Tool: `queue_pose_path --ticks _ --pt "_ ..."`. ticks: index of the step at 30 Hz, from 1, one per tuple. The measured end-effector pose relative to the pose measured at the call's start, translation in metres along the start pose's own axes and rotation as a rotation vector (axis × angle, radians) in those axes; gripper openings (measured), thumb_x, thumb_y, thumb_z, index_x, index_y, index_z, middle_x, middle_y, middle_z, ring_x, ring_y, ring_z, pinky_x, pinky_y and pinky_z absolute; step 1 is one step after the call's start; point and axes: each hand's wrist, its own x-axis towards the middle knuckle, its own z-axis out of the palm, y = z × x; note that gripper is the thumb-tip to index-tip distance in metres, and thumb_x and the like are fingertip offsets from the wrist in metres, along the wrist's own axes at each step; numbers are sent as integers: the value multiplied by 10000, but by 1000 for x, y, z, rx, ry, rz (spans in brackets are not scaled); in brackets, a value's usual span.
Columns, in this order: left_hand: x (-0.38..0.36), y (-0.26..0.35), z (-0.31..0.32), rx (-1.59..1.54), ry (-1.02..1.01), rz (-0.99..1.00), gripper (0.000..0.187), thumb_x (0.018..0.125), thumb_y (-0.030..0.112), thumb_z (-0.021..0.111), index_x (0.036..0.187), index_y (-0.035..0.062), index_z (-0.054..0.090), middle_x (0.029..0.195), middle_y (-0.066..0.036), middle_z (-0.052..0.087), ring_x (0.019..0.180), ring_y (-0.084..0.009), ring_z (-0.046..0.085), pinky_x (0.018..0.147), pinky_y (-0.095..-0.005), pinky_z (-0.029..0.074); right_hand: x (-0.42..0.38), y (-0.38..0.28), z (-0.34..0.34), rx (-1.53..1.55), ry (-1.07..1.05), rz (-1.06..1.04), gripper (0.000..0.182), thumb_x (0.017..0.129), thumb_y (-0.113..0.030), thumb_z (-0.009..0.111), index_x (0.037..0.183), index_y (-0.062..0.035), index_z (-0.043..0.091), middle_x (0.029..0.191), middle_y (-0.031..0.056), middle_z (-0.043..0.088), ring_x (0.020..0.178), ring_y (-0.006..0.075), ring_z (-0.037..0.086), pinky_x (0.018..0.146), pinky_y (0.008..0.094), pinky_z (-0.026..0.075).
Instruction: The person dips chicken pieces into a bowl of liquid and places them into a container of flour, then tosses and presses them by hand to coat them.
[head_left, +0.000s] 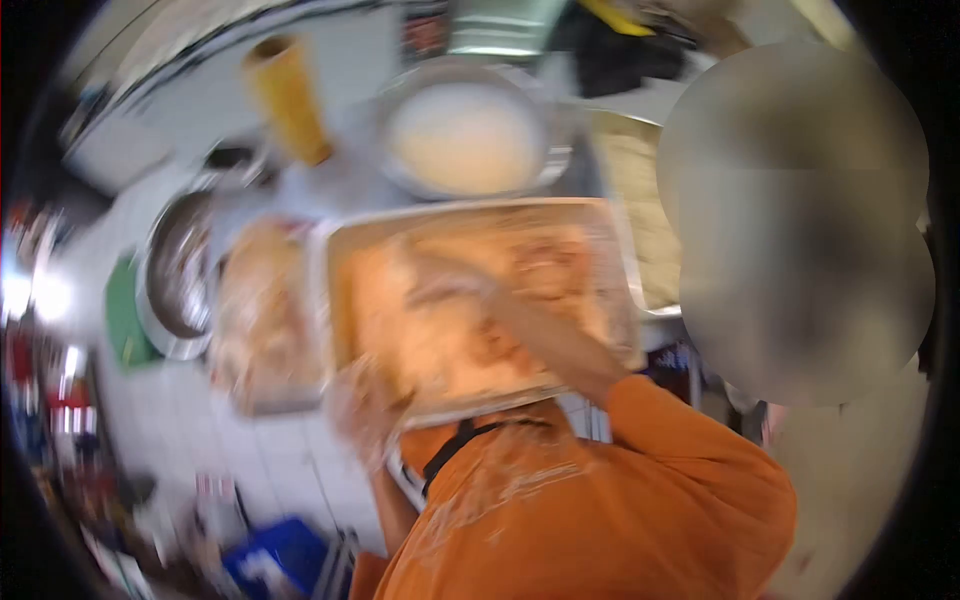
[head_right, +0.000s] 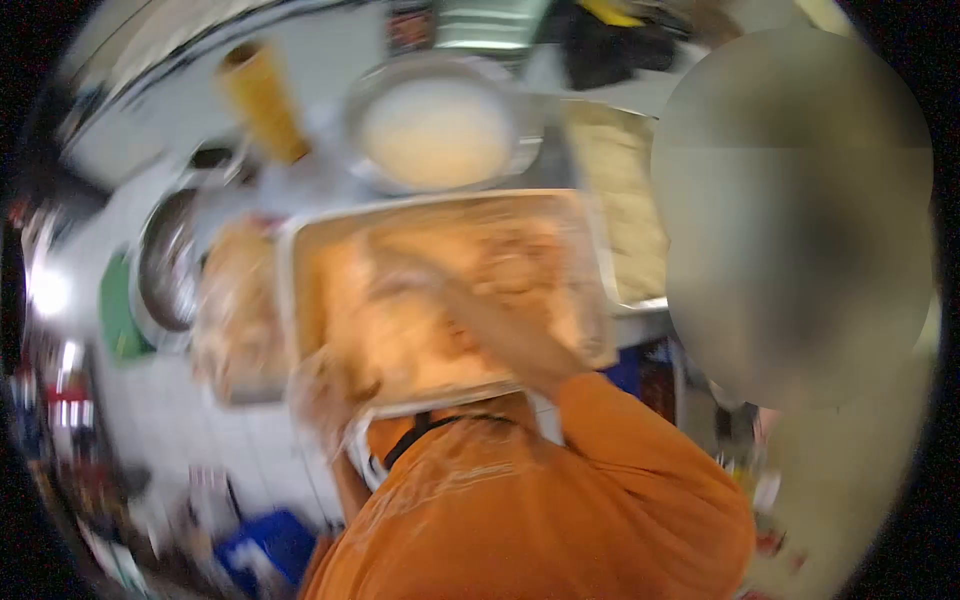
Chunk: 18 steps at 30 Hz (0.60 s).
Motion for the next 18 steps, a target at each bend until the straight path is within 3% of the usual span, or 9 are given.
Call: queue_pose_path --ticks 2,5,9,12,13,14,16,17,18 --pt "14 7 -17 96 -73 181 255 916 353 732 1037 131 763 996 -109 751 913 -297 725 797 -415 583 2 11 8 -55 94 26 302 819 -176 754 1035 25 689 1052 275 709 989 414 699 867 465 554" --pt "20 -5 -10 -255 -224 57 233 1010 200 640 1095 15 754 1044 -167 774 935 -313 747 837 -398 599 7 21 16 -102 185 74 236 823 -134 727 985 36 697 1025 294 705 968 429 698 849 472 558" --pt "11 -24 15 -395 -27 113 171 989 186 679 1027 45 767 978 -143 780 895 -319 748 805 -409 603 3 5 33 52 320 36 157 831 -86 671 897 54 700 965 331 692 919 462 693 808 486 560" --pt "11 -7 0 -287 -30 128 160 978 198 691 1024 71 776 957 -123 778 873 -309 748 790 -398 603 24 22 54 -84 192 185 185 838 -137 667 881 40 700 979 327 693 922 449 696 767 501 538" --pt "4 -19 14 -231 -3 101 152 971 204 699 1020 85 779 948 -114 776 863 -306 748 781 -400 602 28 38 66 -139 210 121 214 840 -153 680 960 21 714 1025 345 687 944 429 696 751 488 523" --pt "-1 -33 26 -169 27 70 145 964 211 707 1017 100 783 938 -104 775 853 -302 748 771 -402 600 66 94 121 -23 344 65 371 892 -277 710 1061 39 614 1035 317 663 989 513 637 844 537 536" --pt "13 -6 -5 -231 44 206 130 942 195 731 1010 98 783 935 -131 765 846 -308 746 766 -410 592 2 8 44 333 246 6 280 822 -130 731 1075 -15 699 985 273 713 921 425 682 838 480 545" --pt "16 4 -15 -273 33 140 128 942 176 734 1020 86 780 943 -135 767 854 -313 746 774 -405 590 14 -8 35 29 181 170 278 825 -140 748 1077 -25 725 1002 239 736 950 411 699 896 465 559" --pt "18 13 -22 -324 21 76 127 943 156 736 1031 74 776 951 -139 768 862 -317 745 783 -400 589 17 -1 37 101 240 72 182 864 -145 714 1003 -28 723 925 217 733 854 378 707 800 465 569"
